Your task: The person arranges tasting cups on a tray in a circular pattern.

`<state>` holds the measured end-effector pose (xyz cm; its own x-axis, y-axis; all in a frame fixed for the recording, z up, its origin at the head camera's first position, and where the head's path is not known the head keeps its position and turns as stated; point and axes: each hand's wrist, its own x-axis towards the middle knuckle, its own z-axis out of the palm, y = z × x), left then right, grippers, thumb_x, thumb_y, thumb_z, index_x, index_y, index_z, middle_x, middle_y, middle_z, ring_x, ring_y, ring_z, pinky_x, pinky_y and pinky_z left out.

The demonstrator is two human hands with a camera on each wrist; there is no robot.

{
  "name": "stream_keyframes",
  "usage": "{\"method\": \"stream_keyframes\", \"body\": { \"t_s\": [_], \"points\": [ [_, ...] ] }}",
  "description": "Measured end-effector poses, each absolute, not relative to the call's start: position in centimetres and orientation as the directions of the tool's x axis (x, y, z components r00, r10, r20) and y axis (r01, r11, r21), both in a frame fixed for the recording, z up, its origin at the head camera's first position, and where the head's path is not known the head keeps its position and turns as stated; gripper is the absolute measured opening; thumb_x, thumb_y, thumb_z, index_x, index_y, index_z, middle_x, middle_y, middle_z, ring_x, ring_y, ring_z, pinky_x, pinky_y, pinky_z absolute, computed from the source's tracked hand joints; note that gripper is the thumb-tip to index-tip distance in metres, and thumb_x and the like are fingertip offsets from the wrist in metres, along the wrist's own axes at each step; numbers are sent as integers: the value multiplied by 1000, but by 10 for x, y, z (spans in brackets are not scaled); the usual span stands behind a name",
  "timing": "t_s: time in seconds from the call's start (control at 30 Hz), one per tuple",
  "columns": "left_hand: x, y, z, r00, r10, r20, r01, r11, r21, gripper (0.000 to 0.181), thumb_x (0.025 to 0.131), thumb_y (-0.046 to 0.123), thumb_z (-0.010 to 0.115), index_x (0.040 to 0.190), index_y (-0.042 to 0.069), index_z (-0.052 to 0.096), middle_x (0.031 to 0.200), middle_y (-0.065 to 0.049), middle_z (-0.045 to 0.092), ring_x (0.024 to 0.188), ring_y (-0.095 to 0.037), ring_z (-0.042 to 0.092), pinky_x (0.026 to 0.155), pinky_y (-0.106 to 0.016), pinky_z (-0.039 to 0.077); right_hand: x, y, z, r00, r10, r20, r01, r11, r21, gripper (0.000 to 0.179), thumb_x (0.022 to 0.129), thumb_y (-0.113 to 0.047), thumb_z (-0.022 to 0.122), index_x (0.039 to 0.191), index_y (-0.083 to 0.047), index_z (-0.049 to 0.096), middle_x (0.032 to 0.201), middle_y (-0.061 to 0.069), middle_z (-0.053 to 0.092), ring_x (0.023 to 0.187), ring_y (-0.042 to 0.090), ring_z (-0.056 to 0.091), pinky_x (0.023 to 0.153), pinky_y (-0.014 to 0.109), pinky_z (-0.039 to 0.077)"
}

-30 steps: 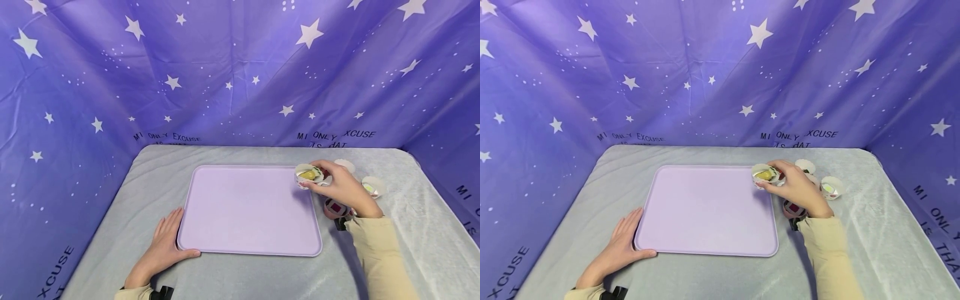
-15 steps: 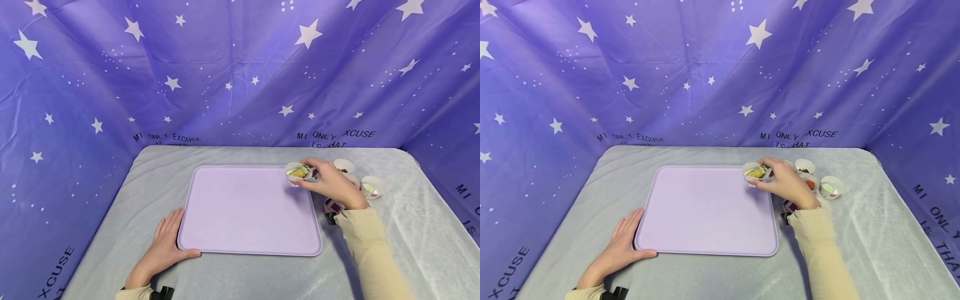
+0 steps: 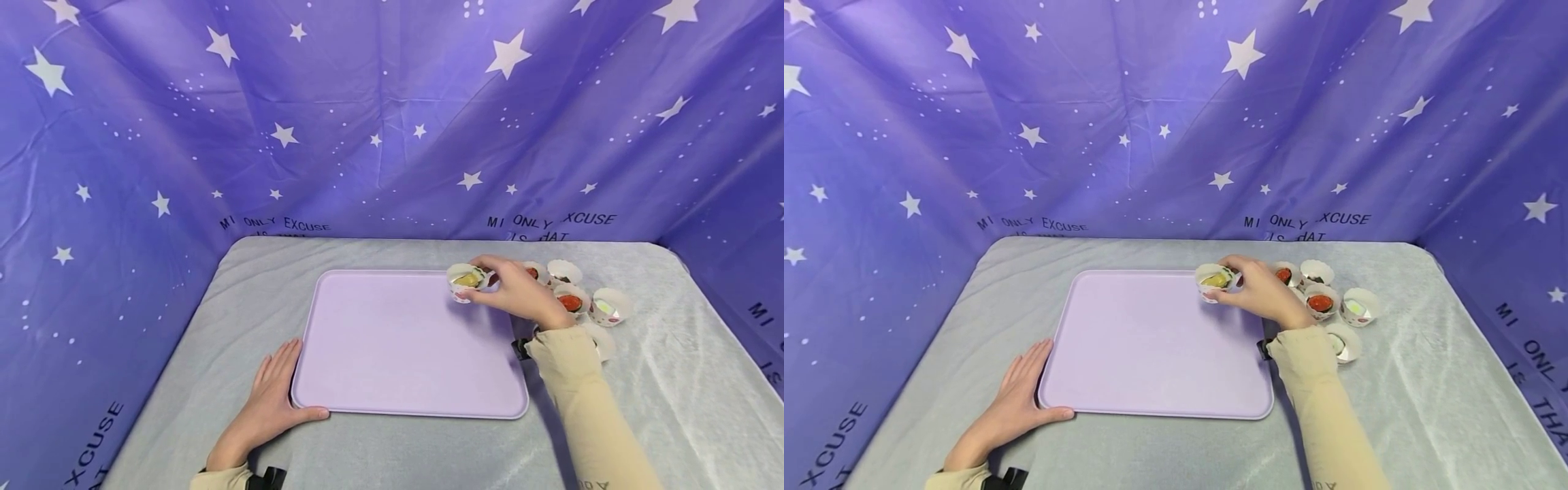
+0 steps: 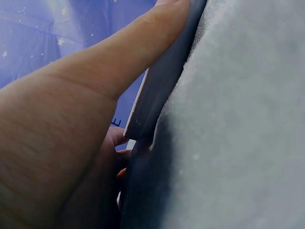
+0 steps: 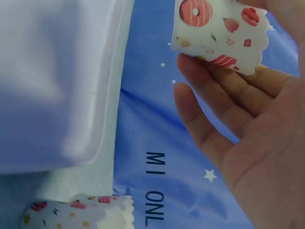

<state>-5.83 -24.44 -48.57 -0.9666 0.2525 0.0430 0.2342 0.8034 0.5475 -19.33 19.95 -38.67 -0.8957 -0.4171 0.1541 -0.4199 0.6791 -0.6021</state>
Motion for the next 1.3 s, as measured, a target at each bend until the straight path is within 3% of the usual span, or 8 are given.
{"method": "stream_keyframes", "body": {
  "t_s": [0.27, 0.67, 0.87, 1.3],
  "points": [
    [-59, -246, -483, -969, 247, 24, 220, 808, 547, 127, 66, 69, 79, 158, 4, 19, 162, -18, 24, 151, -37, 16, 119, -59, 7, -204, 188, -394, -906, -410, 105, -381, 681, -626, 63, 80, -41, 82, 129, -6, 62, 112, 9, 68, 94, 23, 64, 82, 41, 56],
    [-59, -244, -483, -965, 256, 53, 242, 801, 547, 127, 66, 68, 80, 157, 3, 22, 161, -20, 26, 150, -38, 18, 117, -61, 9, -219, 173, -406, -895, -436, 89, -387, 665, -638, 57, 81, -34, 82, 126, -6, 63, 107, 5, 68, 96, 21, 62, 90, 44, 53],
    [-59, -243, -481, -968, 250, 34, 226, 798, 558, 126, 66, 67, 80, 158, 3, 21, 162, -19, 25, 150, -38, 16, 117, -62, 8, -229, 169, -417, -896, -441, 61, -369, 659, -655, 55, 81, -31, 81, 125, -2, 62, 103, 7, 67, 88, 20, 61, 84, 41, 54],
    [-57, -242, -486, -969, 243, 46, 227, 801, 554, 127, 65, 68, 81, 157, 2, 23, 161, -20, 27, 149, -39, 18, 117, -62, 9, -234, 160, -429, -899, -438, 16, -334, 661, -672, 56, 83, -30, 81, 127, -2, 60, 107, 9, 67, 93, 23, 61, 87, 41, 52]
  ]
}}
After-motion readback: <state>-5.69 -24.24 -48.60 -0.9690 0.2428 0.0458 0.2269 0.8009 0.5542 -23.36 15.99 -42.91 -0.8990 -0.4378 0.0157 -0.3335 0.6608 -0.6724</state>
